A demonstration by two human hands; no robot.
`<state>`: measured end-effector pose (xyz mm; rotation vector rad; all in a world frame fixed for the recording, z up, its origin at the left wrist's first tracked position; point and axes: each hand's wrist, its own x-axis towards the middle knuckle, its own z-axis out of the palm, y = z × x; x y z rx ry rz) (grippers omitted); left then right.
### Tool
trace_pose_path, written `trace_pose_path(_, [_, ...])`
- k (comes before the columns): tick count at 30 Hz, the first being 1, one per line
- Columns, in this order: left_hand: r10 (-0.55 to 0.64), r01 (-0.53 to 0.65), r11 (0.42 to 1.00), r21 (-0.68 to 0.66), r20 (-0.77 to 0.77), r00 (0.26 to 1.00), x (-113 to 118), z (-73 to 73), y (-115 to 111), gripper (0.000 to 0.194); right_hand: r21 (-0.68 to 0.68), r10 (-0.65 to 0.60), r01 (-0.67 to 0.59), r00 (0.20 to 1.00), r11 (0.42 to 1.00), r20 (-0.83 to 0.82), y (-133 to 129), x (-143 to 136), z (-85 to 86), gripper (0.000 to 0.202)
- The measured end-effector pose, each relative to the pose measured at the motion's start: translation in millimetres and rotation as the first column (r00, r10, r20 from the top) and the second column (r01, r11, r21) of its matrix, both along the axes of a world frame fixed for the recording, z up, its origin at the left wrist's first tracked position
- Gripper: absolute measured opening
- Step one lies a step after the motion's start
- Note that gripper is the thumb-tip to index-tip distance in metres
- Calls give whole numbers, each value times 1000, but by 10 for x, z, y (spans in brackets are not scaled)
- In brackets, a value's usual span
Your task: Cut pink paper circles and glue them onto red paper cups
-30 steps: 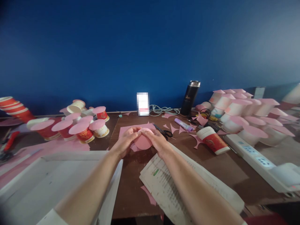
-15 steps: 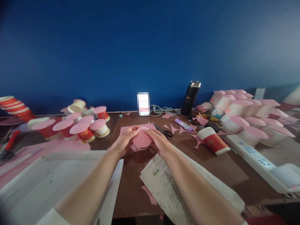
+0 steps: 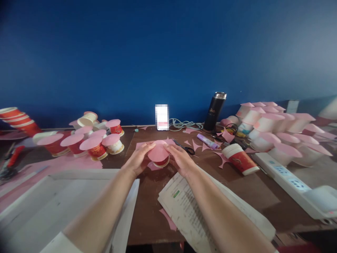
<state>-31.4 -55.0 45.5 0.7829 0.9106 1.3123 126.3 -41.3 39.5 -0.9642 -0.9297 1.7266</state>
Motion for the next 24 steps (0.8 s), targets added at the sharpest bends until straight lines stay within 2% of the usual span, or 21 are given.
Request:
trace_pose_path(7, [62, -61, 997, -40, 17, 998, -13, -12, 16, 29, 27, 7, -6, 1000, 1000, -20, -22, -6, 19, 27])
trace_pose_path(14, [61, -60, 997, -42, 21, 998, -20, -42, 28, 30, 19, -8, 8, 1000, 1000, -7, -24, -9, 32, 22])
trace_pose_path(20, [113, -112, 992, -59, 27, 993, -29, -60, 45, 33, -56, -60, 59, 998, 997, -16, -46, -31, 55, 35])
trace_pose_path(24, [101, -100, 994, -41, 33, 994, -23, -78, 56, 35, -61, -78, 77, 997, 995, -6, -46, -35, 69, 40])
